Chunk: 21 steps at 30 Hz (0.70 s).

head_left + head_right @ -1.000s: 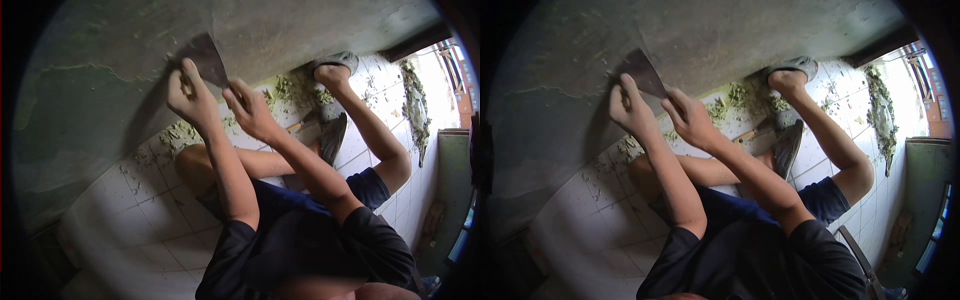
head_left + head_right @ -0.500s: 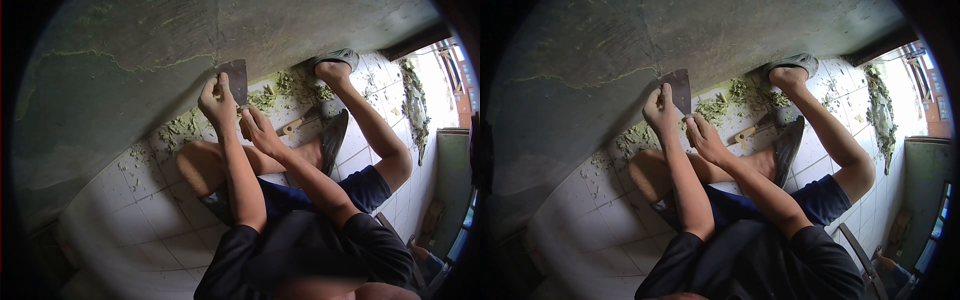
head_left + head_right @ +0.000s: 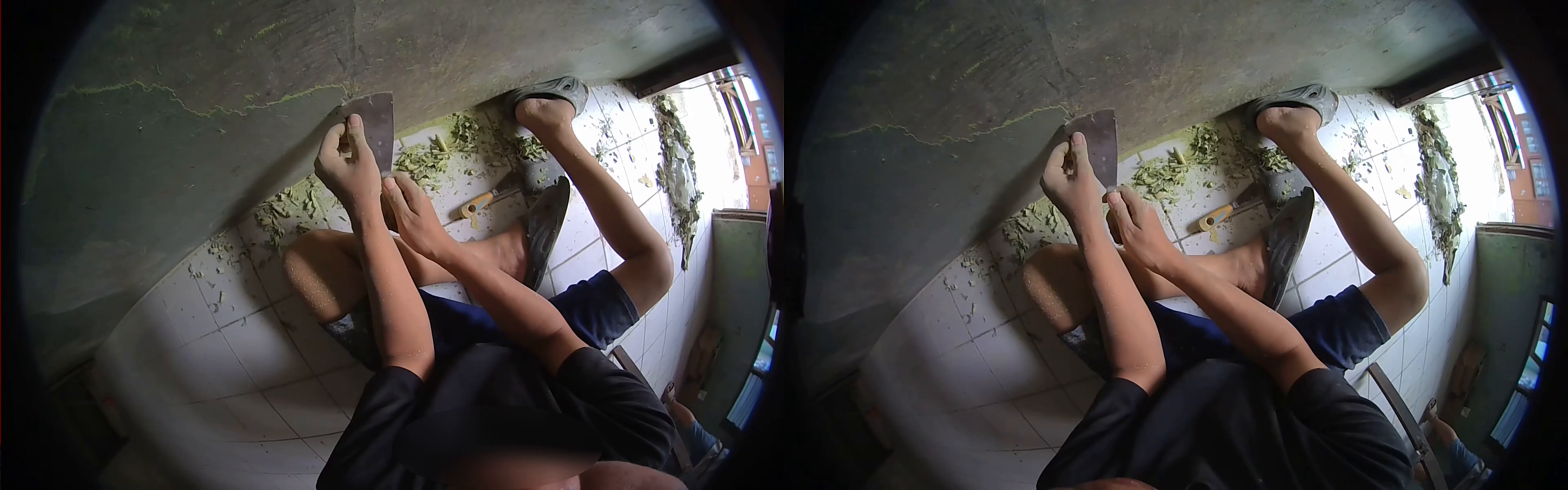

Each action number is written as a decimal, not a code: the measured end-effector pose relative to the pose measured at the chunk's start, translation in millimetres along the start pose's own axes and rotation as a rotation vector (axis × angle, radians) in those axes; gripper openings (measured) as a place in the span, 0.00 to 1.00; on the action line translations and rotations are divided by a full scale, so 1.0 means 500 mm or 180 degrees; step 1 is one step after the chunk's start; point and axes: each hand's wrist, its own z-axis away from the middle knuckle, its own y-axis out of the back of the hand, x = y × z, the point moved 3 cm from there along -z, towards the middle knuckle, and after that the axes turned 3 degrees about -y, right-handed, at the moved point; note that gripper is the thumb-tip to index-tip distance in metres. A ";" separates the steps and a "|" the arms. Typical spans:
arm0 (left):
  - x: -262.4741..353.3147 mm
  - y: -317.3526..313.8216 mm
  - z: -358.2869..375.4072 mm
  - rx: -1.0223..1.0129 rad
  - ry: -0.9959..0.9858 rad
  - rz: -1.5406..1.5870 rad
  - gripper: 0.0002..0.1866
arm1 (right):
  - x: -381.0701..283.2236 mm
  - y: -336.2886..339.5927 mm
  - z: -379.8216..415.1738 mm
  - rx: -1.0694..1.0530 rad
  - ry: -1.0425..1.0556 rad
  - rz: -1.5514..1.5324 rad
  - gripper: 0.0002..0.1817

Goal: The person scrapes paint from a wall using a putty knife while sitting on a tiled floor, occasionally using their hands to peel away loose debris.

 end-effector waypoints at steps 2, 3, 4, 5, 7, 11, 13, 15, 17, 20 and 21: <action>0.003 -0.001 0.000 0.0054 -0.0030 0.0020 0.19 | -0.002 0.001 -0.003 0.0107 0.0051 0.0304 0.16; 0.008 0.000 -0.001 0.0070 -0.0024 -0.0103 0.19 | 0.005 0.000 -0.007 0.0121 0.0055 0.0307 0.16; 0.011 -0.002 -0.001 0.0081 -0.0012 -0.0224 0.18 | 0.011 -0.003 -0.012 0.0228 0.0232 0.0255 0.17; 0.010 -0.006 -0.001 0.0071 -0.0011 -0.0210 0.18 | 0.015 0.000 -0.015 0.0330 0.0413 0.0204 0.17; 0.004 -0.010 -0.002 0.0159 -0.0098 -0.0287 0.17 | 0.024 0.014 -0.026 0.0262 0.0266 0.0182 0.17; 0.000 -0.018 0.002 0.0203 -0.0008 0.0079 0.16 | 0.003 0.030 -0.027 0.0271 0.0192 0.0431 0.16; 0.001 -0.016 -0.004 0.0191 -0.0145 0.0125 0.18 | -0.007 0.035 -0.031 0.0334 0.0333 0.0464 0.16; 0.020 -0.016 -0.008 0.0261 -0.0176 0.0289 0.19 | -0.017 0.039 -0.039 0.0408 0.0382 0.0667 0.14; 0.018 -0.016 -0.006 0.0193 -0.0109 0.0342 0.19 | -0.038 0.034 -0.027 0.0522 0.0453 0.0845 0.14; 0.023 -0.023 -0.003 0.0233 -0.0119 0.0691 0.22 | -0.035 0.037 -0.033 0.0466 0.0517 0.0887 0.16; 0.026 -0.019 -0.003 0.0208 -0.0147 0.0562 0.22 | -0.030 0.037 -0.039 0.0399 0.0498 0.0840 0.15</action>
